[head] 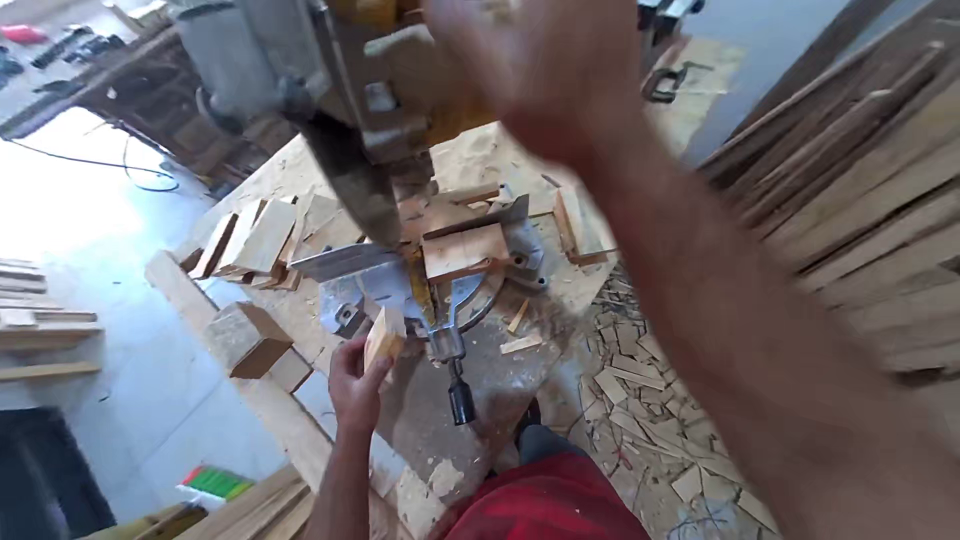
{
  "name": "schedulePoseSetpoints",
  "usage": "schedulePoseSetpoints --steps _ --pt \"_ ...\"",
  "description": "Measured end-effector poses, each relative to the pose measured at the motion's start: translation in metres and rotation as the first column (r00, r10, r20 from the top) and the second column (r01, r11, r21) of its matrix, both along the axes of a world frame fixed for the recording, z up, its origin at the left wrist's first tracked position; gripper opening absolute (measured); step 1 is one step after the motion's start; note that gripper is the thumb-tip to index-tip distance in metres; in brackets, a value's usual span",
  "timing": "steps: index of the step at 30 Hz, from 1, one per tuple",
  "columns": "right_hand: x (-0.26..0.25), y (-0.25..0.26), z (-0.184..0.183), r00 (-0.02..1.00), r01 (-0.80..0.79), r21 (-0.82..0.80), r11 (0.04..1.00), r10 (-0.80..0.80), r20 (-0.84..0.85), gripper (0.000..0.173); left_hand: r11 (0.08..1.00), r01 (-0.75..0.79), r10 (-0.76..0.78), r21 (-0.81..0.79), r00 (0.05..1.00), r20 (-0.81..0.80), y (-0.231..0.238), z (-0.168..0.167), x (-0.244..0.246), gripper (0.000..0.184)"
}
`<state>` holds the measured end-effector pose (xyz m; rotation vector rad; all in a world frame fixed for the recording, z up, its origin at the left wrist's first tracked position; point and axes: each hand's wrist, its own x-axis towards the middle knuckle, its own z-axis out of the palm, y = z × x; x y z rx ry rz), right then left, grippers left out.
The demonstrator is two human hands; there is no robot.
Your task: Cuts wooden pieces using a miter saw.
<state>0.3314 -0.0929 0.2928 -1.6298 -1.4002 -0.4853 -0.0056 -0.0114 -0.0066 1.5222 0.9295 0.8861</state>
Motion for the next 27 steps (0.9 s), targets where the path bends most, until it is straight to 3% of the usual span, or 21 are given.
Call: schedulePoseSetpoints --steps 2,4,5,7,8,11,13,17,20,24,27 --pt "-0.001 -0.026 -0.082 0.987 0.081 -0.094 0.992 -0.093 -0.135 0.039 0.997 -0.072 0.081 0.041 0.947 -0.311 -0.025 -0.014 -0.013 0.089" --pt "0.001 -0.03 -0.175 0.922 0.032 -0.421 0.906 -0.189 -0.337 0.046 0.992 -0.004 0.082 0.127 0.783 -0.616 -0.048 -0.027 -0.019 0.098" --pt "0.004 -0.024 -0.213 0.892 -0.054 -0.56 0.827 -0.212 -0.399 0.057 0.983 0.059 0.087 0.174 0.684 -0.724 -0.056 -0.032 -0.019 0.103" --pt "0.013 -0.009 -0.264 0.919 -0.131 -0.694 0.708 -0.177 -0.353 0.077 0.976 0.113 0.089 0.187 0.577 -0.812 -0.065 -0.033 -0.016 0.104" --pt "0.018 -0.002 -0.277 0.946 -0.119 -0.721 0.682 -0.141 -0.29 0.082 0.991 0.071 0.051 0.115 0.595 -0.802 -0.066 -0.029 -0.013 0.102" --pt "0.036 0.005 -0.284 0.967 -0.131 -0.69 0.712 -0.061 -0.246 0.078 0.991 -0.11 0.047 -0.07 0.803 -0.594 -0.063 -0.019 -0.009 0.095" --pt "0.04 0.004 -0.281 0.96 -0.173 -0.659 0.732 -0.023 -0.278 0.079 0.988 -0.152 0.11 -0.035 0.839 -0.533 -0.064 -0.014 -0.008 0.1" --pt "0.023 -0.027 -0.273 0.946 -0.207 -0.622 0.755 -0.009 -0.325 0.077 0.975 -0.191 0.216 0.111 0.733 -0.645 -0.073 -0.012 0.01 0.099" --pt "-0.026 -0.055 -0.263 0.878 -0.29 -0.577 0.764 -0.028 -0.478 0.073 0.95 -0.3 0.264 0.084 0.632 -0.729 -0.077 -0.018 0.015 0.095" --pt "-0.079 -0.072 -0.287 0.872 -0.378 -0.582 0.72 0.065 -0.486 0.067 0.972 -0.222 0.207 0.081 0.636 -0.743 -0.082 -0.027 0.011 0.099" --pt "-0.064 -0.076 -0.278 0.882 -0.406 -0.649 0.643 0.09 -0.463 0.065 0.985 -0.144 0.169 0.099 0.643 -0.747 -0.085 -0.025 0.011 0.098"
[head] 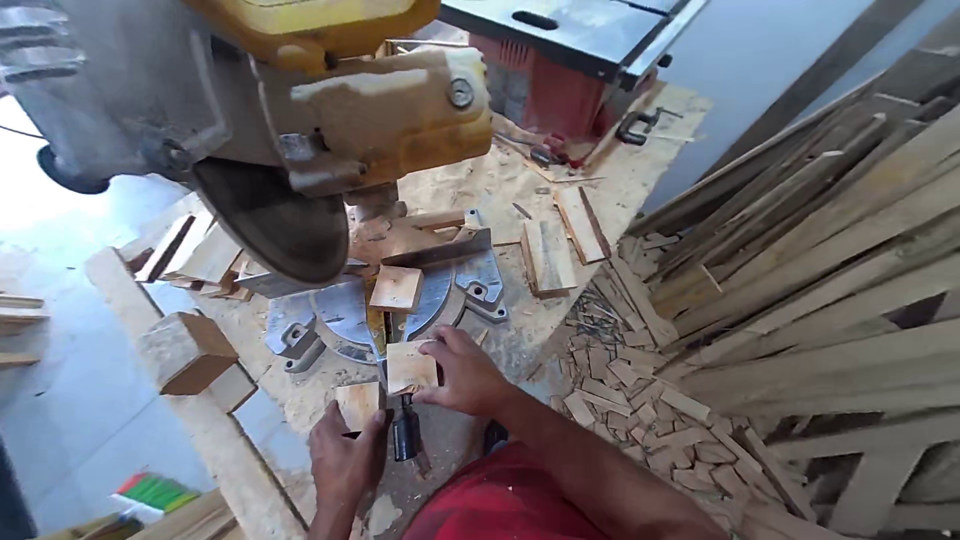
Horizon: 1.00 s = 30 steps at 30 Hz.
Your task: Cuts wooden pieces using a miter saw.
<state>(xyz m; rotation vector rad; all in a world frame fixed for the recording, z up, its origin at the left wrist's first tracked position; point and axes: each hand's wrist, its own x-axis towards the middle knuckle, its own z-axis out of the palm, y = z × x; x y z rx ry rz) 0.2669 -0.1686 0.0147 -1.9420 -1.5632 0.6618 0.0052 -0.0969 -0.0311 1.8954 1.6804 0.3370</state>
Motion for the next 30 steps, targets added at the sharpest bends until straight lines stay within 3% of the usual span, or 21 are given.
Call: schedulePoseSetpoints --steps 3,5,7,9,13,17,19,20,21,22,24,25,27,30 --pt "0.06 -0.013 0.021 0.94 0.3 0.085 0.95 -0.31 0.141 0.062 0.989 0.054 -0.058 0.14 0.998 0.024 -0.001 0.02 0.009 0.074" --pt "0.11 -0.015 0.031 0.791 0.568 0.009 0.823 -0.549 0.268 0.074 0.974 0.094 -0.11 0.207 0.992 0.067 0.004 0.041 0.026 0.062" --pt "0.152 -0.013 0.018 0.677 0.717 -0.066 0.694 -0.67 0.304 0.091 0.967 0.124 -0.149 0.222 0.984 0.099 0.015 0.056 0.054 0.061" --pt "0.175 -0.011 -0.002 0.655 0.747 -0.095 0.658 -0.705 0.273 0.092 0.968 0.157 -0.176 0.194 0.981 0.085 0.034 0.062 0.091 0.069" --pt "0.163 -0.021 -0.012 0.641 0.758 0.019 0.652 -0.75 0.164 0.081 0.968 0.181 -0.173 0.175 0.983 -0.063 0.072 0.062 0.16 0.106" --pt "0.12 -0.057 -0.004 0.639 0.767 0.08 0.637 -0.769 -0.008 0.078 0.973 0.154 -0.142 0.174 0.986 -0.085 0.087 0.063 0.174 0.092" --pt "0.1 -0.073 0.002 0.649 0.739 0.015 0.673 -0.707 -0.281 0.07 0.961 0.167 -0.177 0.222 0.984 0.028 0.077 0.067 0.149 0.088" --pt "0.091 -0.08 0.004 0.601 0.709 -0.037 0.705 -0.63 -0.492 0.062 0.943 0.214 -0.24 0.254 0.968 0.076 0.068 0.071 0.129 0.087" --pt "0.083 -0.083 0.005 0.469 0.677 -0.088 0.731 -0.521 -0.713 0.055 0.924 0.273 -0.311 0.269 0.944 0.108 0.056 0.076 0.105 0.087" --pt "0.074 -0.084 0.01 0.271 0.641 -0.146 0.753 -0.4 -0.876 0.05 0.905 0.338 -0.377 0.259 0.918 0.12 0.044 0.079 0.082 0.088" --pt "0.06 -0.088 0.018 -0.115 0.551 -0.238 0.8 -0.209 -0.971 0.052 0.857 0.48 -0.501 0.187 0.861 0.087 0.019 0.071 0.039 0.09" --pt "0.057 -0.088 0.02 -0.204 0.509 -0.25 0.823 -0.167 -0.965 0.056 0.828 0.547 -0.557 0.122 0.828 0.063 0.008 0.061 0.024 0.09" --pt "0.055 -0.082 0.022 -0.256 0.395 -0.252 0.884 -0.158 -0.954 0.059 0.784 0.617 -0.619 0.069 0.784 0.031 -0.011 0.043 0.007 0.094" --pt "0.057 -0.047 0.02 -0.263 0.198 -0.22 0.955 -0.164 -0.951 0.063 0.816 0.565 -0.576 0.125 0.812 0.094 -0.016 0.038 0.002 0.096"
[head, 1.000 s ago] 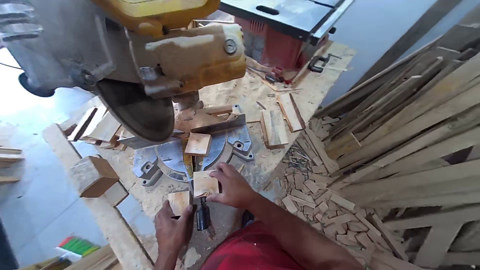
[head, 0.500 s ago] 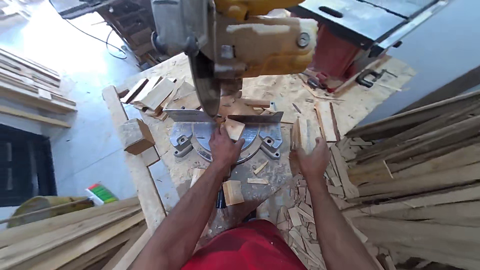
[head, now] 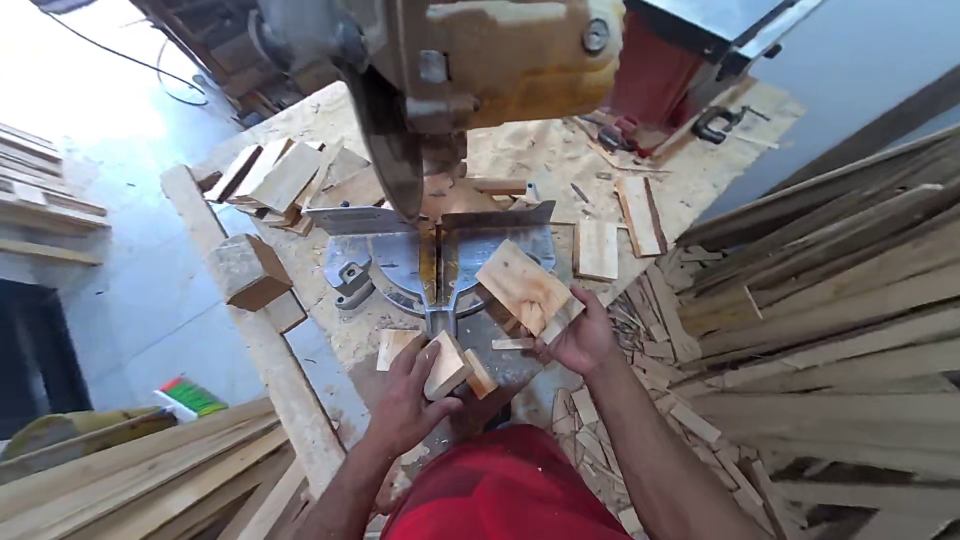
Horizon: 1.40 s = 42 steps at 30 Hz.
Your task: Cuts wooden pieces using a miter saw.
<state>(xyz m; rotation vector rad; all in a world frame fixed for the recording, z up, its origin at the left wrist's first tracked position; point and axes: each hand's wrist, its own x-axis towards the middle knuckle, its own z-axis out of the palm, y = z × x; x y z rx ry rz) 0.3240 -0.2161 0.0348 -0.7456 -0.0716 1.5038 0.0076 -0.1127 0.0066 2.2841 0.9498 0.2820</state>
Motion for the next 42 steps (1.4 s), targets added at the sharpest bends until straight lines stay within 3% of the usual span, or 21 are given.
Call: schedulePoseSetpoints --steps 3,5,8,9,11,14,17,20,22,24,26,28,31,33,35,39,42 --pt "0.0 0.049 -0.003 0.992 -0.128 -0.012 0.992 0.128 -0.013 0.066 0.988 -0.156 0.152 0.005 0.97 0.191 0.019 0.016 0.015 0.077" --pt "-0.009 0.082 0.004 0.989 -0.139 -0.111 0.984 0.142 0.028 0.075 0.971 -0.236 0.239 -0.045 0.937 0.253 0.047 0.025 0.03 0.066" --pt "-0.021 0.118 0.014 0.979 -0.085 -0.32 0.943 0.139 0.148 0.096 0.97 -0.238 0.242 -0.042 0.951 0.19 0.091 0.031 0.051 0.072" --pt "-0.024 0.122 0.019 0.95 -0.045 -0.38 0.924 0.157 0.269 0.099 0.976 -0.219 0.217 -0.007 0.965 0.146 0.103 0.033 0.056 0.075" --pt "-0.026 0.113 0.028 0.779 0.044 -0.443 0.895 0.247 0.577 0.084 0.987 -0.151 0.149 0.059 0.988 0.037 0.127 0.031 0.064 0.077" --pt "-0.019 0.085 0.046 0.417 0.119 -0.412 0.903 0.331 0.846 0.04 0.992 -0.062 0.07 0.107 0.995 -0.067 0.152 0.02 0.073 0.076" --pt "-0.014 0.063 0.108 0.138 0.253 -0.059 0.966 0.025 0.99 0.028 0.988 -0.011 0.034 0.153 0.989 -0.146 0.169 0.012 0.085 0.078" --pt "-0.009 0.055 0.211 -0.26 0.198 0.383 0.902 -0.328 0.908 0.031 0.981 0.025 0.006 0.19 0.987 -0.164 0.181 0.004 0.096 0.086" --pt "-0.004 0.064 0.281 -0.476 0.114 0.5 0.859 -0.394 0.786 0.032 0.988 0.032 -0.023 0.15 0.998 -0.061 0.188 0.002 0.098 0.076" --pt "-0.001 0.091 0.334 -0.625 0.092 0.509 0.856 -0.348 0.698 0.023 0.991 0.043 -0.048 0.129 0.998 0.04 0.196 0.001 0.096 0.069" --pt "0.002 0.127 0.363 -0.682 0.083 0.246 0.966 -0.125 0.72 0.03 0.992 0.051 -0.059 0.113 0.996 0.065 0.203 0.0 0.085 0.068" --pt "0.016 0.171 0.372 -0.726 0.028 -0.078 0.997 0.074 0.684 0.039 0.995 0.03 -0.038 0.096 0.996 0.084 0.209 0.003 0.069 0.063" --pt "0.04 0.207 0.368 -0.78 -0.07 -0.207 0.976 0.076 0.621 0.044 0.992 -0.003 -0.02 0.126 0.984 0.18 0.217 -0.002 0.055 0.048" --pt "-0.002 0.196 0.372 -0.697 0.049 -0.38 0.924 0.304 0.65 0.044 0.99 0.016 -0.043 0.138 0.98 0.195 0.221 -0.009 0.053 0.046" --pt "-0.046 0.182 0.37 -0.672 0.166 -0.546 0.821 0.5 0.547 0.046 0.991 0.012 -0.043 0.135 0.973 0.225 0.223 -0.012 0.052 0.046" --pt "-0.077 0.158 0.333 -0.833 0.263 -0.509 0.82 0.459 0.308 0.036 0.997 0.007 -0.029 0.082 0.963 0.267 0.227 -0.015 0.048 0.05" --pt "-0.086 0.145 0.313 -0.853 0.33 -0.429 0.841 0.46 0.247 0.03 0.998 0.051 -0.062 0.046 0.951 0.302 0.23 -0.018 0.044 0.046"
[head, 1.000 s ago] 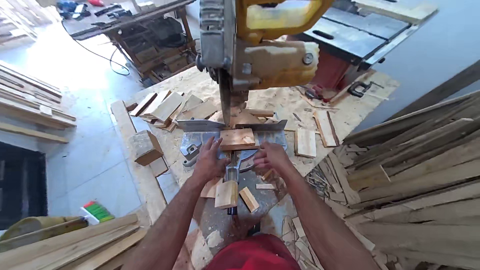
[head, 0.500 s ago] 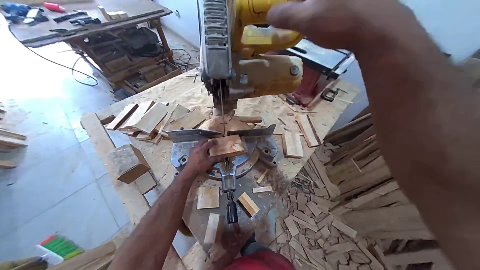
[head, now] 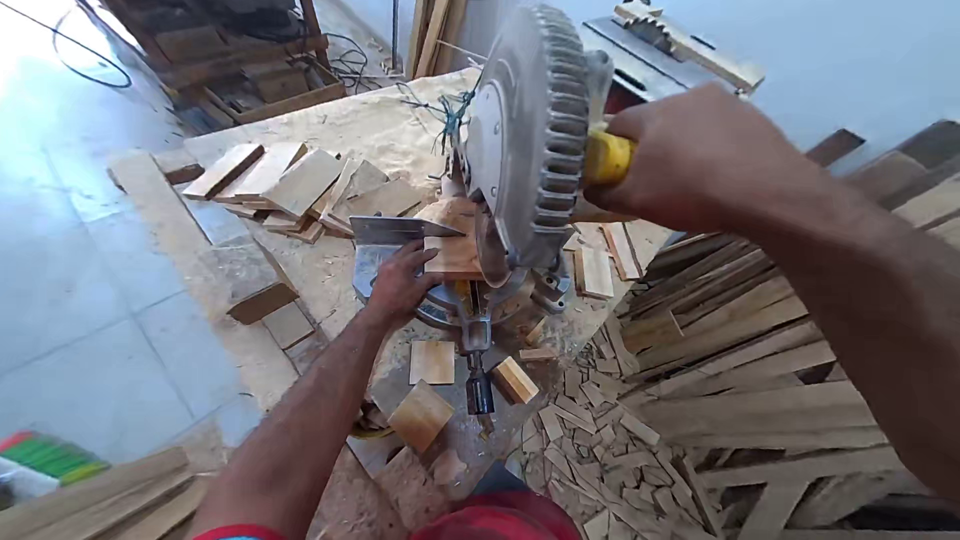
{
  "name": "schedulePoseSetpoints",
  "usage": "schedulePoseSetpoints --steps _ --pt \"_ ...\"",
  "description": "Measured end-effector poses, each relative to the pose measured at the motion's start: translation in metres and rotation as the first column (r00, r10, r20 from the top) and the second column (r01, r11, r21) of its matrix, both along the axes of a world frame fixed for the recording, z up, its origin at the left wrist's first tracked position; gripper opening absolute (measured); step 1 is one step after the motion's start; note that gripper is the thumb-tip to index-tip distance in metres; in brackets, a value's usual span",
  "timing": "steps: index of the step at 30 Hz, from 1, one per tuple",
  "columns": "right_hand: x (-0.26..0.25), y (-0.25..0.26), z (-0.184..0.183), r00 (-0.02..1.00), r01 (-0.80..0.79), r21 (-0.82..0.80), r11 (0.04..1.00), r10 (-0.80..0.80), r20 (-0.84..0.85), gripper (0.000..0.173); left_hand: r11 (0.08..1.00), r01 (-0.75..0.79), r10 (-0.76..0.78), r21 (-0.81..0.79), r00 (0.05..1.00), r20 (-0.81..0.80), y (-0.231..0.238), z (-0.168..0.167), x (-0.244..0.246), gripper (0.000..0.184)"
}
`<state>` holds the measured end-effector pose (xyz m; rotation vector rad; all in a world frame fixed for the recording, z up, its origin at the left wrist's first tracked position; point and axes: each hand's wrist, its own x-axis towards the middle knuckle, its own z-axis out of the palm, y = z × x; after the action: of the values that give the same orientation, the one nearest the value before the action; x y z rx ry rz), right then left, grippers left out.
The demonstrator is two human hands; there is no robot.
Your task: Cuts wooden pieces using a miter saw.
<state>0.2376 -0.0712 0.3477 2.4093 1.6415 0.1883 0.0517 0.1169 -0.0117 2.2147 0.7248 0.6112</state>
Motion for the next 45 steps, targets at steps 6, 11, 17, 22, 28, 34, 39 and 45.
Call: schedulePoseSetpoints --steps 6,11,17,22,28,34,39,45 --pt "-0.015 -0.017 -0.027 0.998 0.048 0.017 0.999 -0.049 0.046 0.032 0.999 0.004 -0.006 0.053 1.0 0.031 0.0 -0.01 0.0 0.046" --pt "-0.024 -0.04 -0.069 0.99 -0.069 0.169 0.983 0.047 0.132 0.029 0.998 0.003 -0.003 0.057 1.0 0.001 0.002 -0.012 0.002 0.047" --pt "-0.021 -0.048 -0.094 0.969 -0.19 0.311 0.931 0.129 0.209 0.034 1.0 -0.006 0.006 0.011 1.0 -0.023 0.003 -0.011 0.003 0.047" --pt "-0.024 -0.052 -0.109 0.962 -0.205 0.358 0.911 0.119 0.247 0.035 1.0 -0.01 0.01 0.004 1.0 -0.011 0.004 -0.014 0.003 0.048" --pt "-0.027 -0.059 -0.125 0.962 -0.199 0.385 0.901 0.105 0.251 0.034 1.0 0.002 -0.002 0.01 1.0 0.001 0.005 -0.014 0.003 0.048" --pt "-0.034 -0.072 -0.167 0.96 -0.202 0.431 0.879 0.092 0.263 0.03 1.0 -0.006 0.006 0.01 1.0 0.001 0.003 -0.014 0.004 0.047" --pt "-0.024 -0.069 -0.151 0.984 -0.176 0.247 0.953 0.163 0.075 0.027 0.999 0.011 -0.012 0.04 1.0 0.014 0.008 -0.009 0.006 0.049" --pt "0.017 -0.026 -0.035 0.99 -0.137 0.537 0.833 0.099 0.099 0.042 0.997 0.0 0.001 0.075 1.0 -0.008 -0.005 0.004 0.0 0.056"
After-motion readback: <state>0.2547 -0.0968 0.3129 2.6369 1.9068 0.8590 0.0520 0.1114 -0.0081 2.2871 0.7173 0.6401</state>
